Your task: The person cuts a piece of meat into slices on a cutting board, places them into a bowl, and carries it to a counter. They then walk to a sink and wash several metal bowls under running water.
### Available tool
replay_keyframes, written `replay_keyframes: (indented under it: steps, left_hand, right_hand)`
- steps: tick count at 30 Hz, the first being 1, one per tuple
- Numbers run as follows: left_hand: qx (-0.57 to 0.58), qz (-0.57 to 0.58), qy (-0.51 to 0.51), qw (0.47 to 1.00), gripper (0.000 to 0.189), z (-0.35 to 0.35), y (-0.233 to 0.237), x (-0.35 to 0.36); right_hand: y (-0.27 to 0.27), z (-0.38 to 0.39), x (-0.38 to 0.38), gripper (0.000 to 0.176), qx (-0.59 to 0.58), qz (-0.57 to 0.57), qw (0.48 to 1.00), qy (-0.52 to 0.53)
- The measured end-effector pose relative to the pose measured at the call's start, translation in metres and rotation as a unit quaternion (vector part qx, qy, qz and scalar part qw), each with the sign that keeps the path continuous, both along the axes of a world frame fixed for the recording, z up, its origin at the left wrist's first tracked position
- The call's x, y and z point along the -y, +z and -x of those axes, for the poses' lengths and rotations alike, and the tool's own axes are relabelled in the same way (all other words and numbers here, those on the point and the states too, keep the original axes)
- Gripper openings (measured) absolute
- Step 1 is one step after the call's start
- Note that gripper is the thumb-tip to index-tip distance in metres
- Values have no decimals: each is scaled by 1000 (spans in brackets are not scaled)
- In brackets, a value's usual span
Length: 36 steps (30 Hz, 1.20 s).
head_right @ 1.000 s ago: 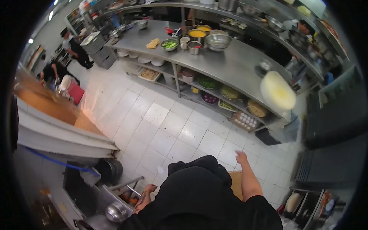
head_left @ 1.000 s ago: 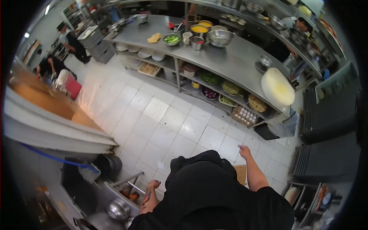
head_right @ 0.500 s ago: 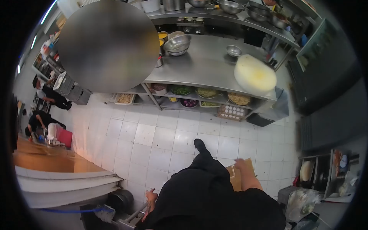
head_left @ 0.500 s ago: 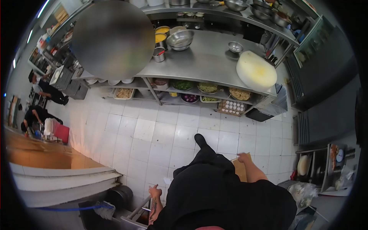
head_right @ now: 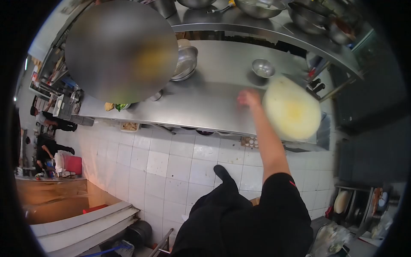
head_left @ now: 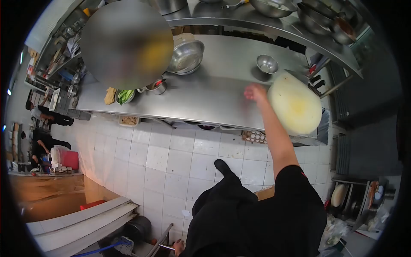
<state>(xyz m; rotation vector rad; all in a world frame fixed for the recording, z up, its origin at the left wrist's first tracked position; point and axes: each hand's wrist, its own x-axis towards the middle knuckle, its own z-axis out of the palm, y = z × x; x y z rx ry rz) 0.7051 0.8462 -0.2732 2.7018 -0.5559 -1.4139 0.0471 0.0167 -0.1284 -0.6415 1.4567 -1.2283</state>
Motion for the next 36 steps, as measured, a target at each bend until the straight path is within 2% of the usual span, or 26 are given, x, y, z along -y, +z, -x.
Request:
replay_keyframes:
  steps: [1,3,4,5,6,7,8,9,10,13,14,15,16,17,18,19,21,22,24,27,29,31,33,36]
  left_hand:
    - [7,-8,18,1000,47,10,24,17]
    - [-6,-42,30,999,46,65,117,99]
    - [-11,36,68,997,43,26,20,15]
    - [-9,33,72,997,43,24,14,16]
    - [-55,38,137,988,41,27,16,19]
    - [-101,45,204,973,40,27,20,20]
    - [-99,45,216,970,40,20,22,24]
    - [-54,61,57,995,37,10,22,27]
    - [-6,74,-93,993,36,10,17,25]
    - [49,34,-245,968,36,59,38,55]
    - [81,82,-224,968,45,66,19,43]
    - [25,61,140,988,47,100,61,87]
    - [82,87,107,987,46,110,42,80]
    - [81,90,114,986,44,131,88,119]
    - [100,124,118,980,43,141,75,118]
    - [90,149,176,969,43,155,81,126]
    - [83,183,247,948,44,182,45,110]
    - [74,175,273,943,45,194,26,99]
    - [71,169,331,926,46,224,2,81]
    - [42,193,407,892,46,270,-23,42]
    - [25,72,340,937,43,300,-35,14]
    - [34,84,387,918,40,336,-42,-24]
    - [45,95,433,895,39,360,-49,-61]
    - [32,47,533,844,36,407,-71,-130]
  right_hand:
    - [-8,20,31,41,71,-17,995,-64]
    - [-24,43,72,44,152,-16,965,-212]
    - [-27,51,83,44,152,-20,965,-210]
    - [-30,59,93,46,191,-20,948,-252]
    - [-34,67,101,47,229,-20,928,-292]
    - [-48,73,106,47,212,23,928,-305]
    - [-62,78,110,47,196,65,927,-313]
    - [-81,94,122,40,197,68,921,-328]
    - [-100,110,133,34,199,70,915,-344]
    - [-104,106,126,38,73,96,946,-302]
    - [-102,105,121,40,22,105,953,-282]
    - [-81,89,110,42,-28,118,959,-254]
    - [-58,67,97,41,-13,82,962,-261]
    - [-50,52,85,42,-10,115,969,-219]
    - [-57,50,75,44,-9,96,979,-177]
    - [-49,27,60,45,-2,109,983,-149]
    - [-47,-20,32,42,-23,83,992,-91]
    - [-25,-60,-2,37,8,86,996,-29]
    - [-53,-105,-20,33,32,20,998,59]
    - [-45,-213,-82,32,23,-29,981,190]
    - [-37,-286,-125,26,21,-53,943,328]
    - [-32,-351,-175,23,-41,-12,920,389]
    - [-24,-414,-224,21,-67,2,873,483]
    - [-25,-503,-308,13,-68,51,790,607]
